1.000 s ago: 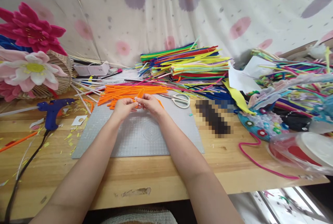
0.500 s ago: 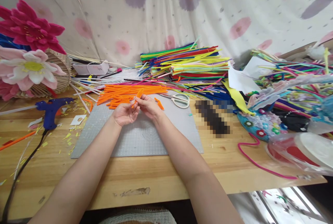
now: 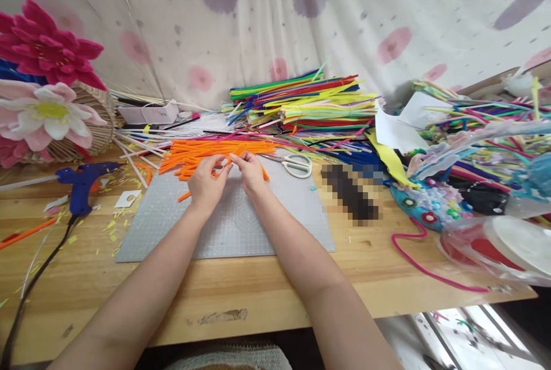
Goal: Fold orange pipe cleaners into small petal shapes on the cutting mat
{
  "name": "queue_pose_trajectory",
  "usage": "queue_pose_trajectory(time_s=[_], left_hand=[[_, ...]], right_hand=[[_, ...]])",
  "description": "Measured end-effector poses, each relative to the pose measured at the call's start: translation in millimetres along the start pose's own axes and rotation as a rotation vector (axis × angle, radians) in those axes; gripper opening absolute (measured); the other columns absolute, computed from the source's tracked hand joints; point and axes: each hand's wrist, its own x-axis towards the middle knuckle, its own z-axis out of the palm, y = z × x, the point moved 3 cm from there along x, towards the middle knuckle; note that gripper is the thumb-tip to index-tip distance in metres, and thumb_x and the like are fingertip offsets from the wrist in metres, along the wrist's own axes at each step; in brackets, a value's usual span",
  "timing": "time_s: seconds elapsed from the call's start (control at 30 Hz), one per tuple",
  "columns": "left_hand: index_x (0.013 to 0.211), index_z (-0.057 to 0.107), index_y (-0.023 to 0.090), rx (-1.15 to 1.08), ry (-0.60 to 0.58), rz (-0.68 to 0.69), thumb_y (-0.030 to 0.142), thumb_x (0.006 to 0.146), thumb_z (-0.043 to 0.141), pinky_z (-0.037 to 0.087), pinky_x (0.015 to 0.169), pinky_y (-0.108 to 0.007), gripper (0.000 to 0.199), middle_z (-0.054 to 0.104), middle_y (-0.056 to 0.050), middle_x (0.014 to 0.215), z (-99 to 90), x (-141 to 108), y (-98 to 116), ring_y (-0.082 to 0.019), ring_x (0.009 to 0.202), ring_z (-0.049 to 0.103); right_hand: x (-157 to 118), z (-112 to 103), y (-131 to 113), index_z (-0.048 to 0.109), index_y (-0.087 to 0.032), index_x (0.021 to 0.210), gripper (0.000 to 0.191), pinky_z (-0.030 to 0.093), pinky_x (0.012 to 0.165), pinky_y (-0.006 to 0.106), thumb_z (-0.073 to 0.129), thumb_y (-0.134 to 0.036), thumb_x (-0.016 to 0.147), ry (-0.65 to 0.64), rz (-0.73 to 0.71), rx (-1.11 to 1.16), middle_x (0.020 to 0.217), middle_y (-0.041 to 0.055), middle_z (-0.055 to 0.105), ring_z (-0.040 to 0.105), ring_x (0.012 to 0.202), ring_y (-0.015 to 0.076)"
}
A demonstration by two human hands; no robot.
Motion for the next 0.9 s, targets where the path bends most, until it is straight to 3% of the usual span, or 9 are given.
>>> queue_pose_trajectory(time_s=[0.13, 0.23, 0.4, 0.47, 0.57, 0.67, 0.77, 0.9], left_hand=[[0.092, 0.066, 0.023, -0.026, -0.053, -0.062, 0.035, 0.079, 0.055, 0.037, 0.092, -0.032, 0.020, 0.065, -0.006, 0.106, 2.5, 2, -6, -0.021, 0.102, 0.055], [0.082, 0.067, 0.019, -0.227, -0.102, -0.220, 0.031, 0.074, 0.060, 0.044, 0.082, -0.032, 0.015, 0.067, -0.006, 0.089, 5.9, 7, -13, -0.020, 0.087, 0.060], [0.069, 0.063, 0.012, -0.758, -0.436, -0.661, 0.016, 0.067, 0.067, 0.047, 0.058, -0.021, 0.006, 0.063, -0.003, 0.067, 11.1, 11, -18, -0.009, 0.060, 0.058], [0.068, 0.062, 0.012, -0.829, -0.520, -0.734, 0.014, 0.067, 0.067, 0.047, 0.054, -0.018, 0.006, 0.061, -0.002, 0.065, 10.0, 9, -17, -0.007, 0.056, 0.057], [0.073, 0.061, 0.013, -0.790, -0.518, -0.645, 0.018, 0.065, 0.069, 0.048, 0.053, -0.020, 0.012, 0.060, -0.001, 0.069, 10.4, 8, -13, -0.008, 0.060, 0.058], [0.074, 0.059, 0.014, -0.558, -0.387, -0.470, 0.024, 0.060, 0.072, 0.049, 0.055, -0.024, 0.022, 0.059, 0.000, 0.069, 13.5, 8, -14, -0.012, 0.063, 0.059], [0.070, 0.060, 0.015, -0.325, -0.257, -0.342, 0.028, 0.061, 0.069, 0.049, 0.060, -0.026, 0.018, 0.061, 0.000, 0.065, 15.4, 9, -20, -0.013, 0.064, 0.059], [0.068, 0.064, 0.017, -0.224, -0.237, -0.276, 0.032, 0.064, 0.066, 0.048, 0.065, -0.026, 0.016, 0.066, -0.003, 0.069, 12.2, 12, -25, -0.016, 0.071, 0.061]], right_hand=[[-4, 5, -3, 0.039, -0.019, 0.055, 0.041, 0.028, 0.056, 0.024, 0.073, -0.041, 0.051, -0.033, -0.003, -0.071, 0.055, -0.0064, 0.040, 0.032, 0.055, 0.0072], [-3, 4, -5, 0.040, -0.018, 0.055, 0.040, 0.030, 0.057, 0.024, 0.074, -0.041, 0.051, -0.102, 0.001, -0.085, 0.056, -0.0058, 0.043, 0.035, 0.055, 0.0069], [-1, 0, -9, 0.046, -0.018, 0.057, 0.034, 0.033, 0.058, 0.025, 0.075, -0.033, 0.048, -0.317, 0.168, -0.080, 0.056, -0.0043, 0.050, 0.044, 0.056, 0.0083], [-1, -1, -10, 0.049, -0.017, 0.059, 0.033, 0.033, 0.057, 0.025, 0.075, -0.031, 0.047, -0.344, 0.210, -0.083, 0.058, -0.0036, 0.052, 0.046, 0.056, 0.0087], [-1, -1, -12, 0.048, -0.017, 0.058, 0.032, 0.031, 0.055, 0.024, 0.075, -0.031, 0.048, -0.288, 0.175, -0.120, 0.056, -0.0044, 0.051, 0.043, 0.053, 0.0072], [-2, 1, -12, 0.046, -0.017, 0.055, 0.034, 0.030, 0.053, 0.024, 0.075, -0.034, 0.049, -0.232, 0.112, -0.165, 0.052, -0.0057, 0.047, 0.039, 0.050, 0.0064], [-3, 5, -13, 0.045, -0.017, 0.054, 0.034, 0.030, 0.055, 0.024, 0.073, -0.036, 0.050, -0.221, 0.066, -0.211, 0.052, -0.0062, 0.045, 0.038, 0.052, 0.0068], [-3, 3, -15, 0.043, -0.018, 0.052, 0.035, 0.030, 0.056, 0.025, 0.072, -0.036, 0.051, -0.209, 0.036, -0.246, 0.051, -0.0066, 0.042, 0.038, 0.053, 0.0074]])
